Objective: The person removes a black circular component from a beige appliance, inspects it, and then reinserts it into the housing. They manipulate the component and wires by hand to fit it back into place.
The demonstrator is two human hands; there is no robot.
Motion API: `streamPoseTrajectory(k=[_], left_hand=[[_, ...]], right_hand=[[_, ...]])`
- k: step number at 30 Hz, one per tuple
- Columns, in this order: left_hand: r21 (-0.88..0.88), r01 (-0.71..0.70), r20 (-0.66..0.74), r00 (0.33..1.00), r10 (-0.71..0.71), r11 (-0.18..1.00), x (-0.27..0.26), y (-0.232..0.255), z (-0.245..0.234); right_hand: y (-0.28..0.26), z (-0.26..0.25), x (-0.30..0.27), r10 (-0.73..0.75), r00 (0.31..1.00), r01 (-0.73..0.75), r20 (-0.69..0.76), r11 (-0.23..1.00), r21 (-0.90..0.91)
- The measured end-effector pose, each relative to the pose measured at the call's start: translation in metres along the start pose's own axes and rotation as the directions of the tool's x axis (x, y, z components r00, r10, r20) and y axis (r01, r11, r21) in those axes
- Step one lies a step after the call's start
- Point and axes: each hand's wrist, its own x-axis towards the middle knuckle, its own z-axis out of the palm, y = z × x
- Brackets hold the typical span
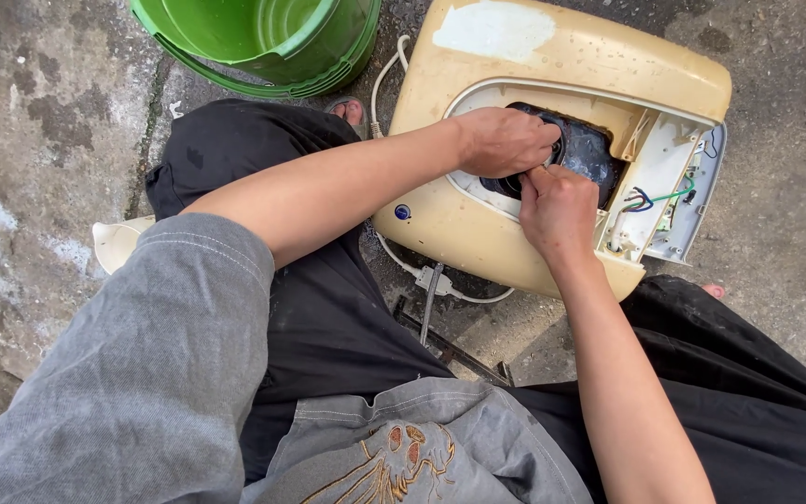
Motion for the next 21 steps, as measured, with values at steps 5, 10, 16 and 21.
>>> streamPoseTrajectory(k=[5, 10, 16, 21], left_hand=[[0.023, -0.037, 0.030, 0.999, 0.036, 0.999, 0.004, -0.001, -0.005], [-0.069, 0.009, 0.053, 0.999, -0.005, 0.998, 0.005, -0.001, -0.028], [-0.098, 0.102, 0.083, 0.992, -0.094, 0.990, -0.007, 0.006, -0.036], [-0.105, 0.126, 0.061, 0.991, -0.120, 0.986, -0.004, 0.019, -0.036]], right_hand=[[-0.010, 0.001, 0.000, 0.093, 0.994, -0.093, -0.059, 0.996, 0.004], [-0.018, -0.007, 0.000, 0.209, 0.968, -0.195, -0.138, 0.975, 0.105], [-0.014, -0.022, -0.001, 0.349, 0.920, -0.273, -0.176, 0.896, 0.349], [-0.012, -0.027, 0.006, 0.417, 0.909, -0.357, 0.000, 0.777, 0.519]])
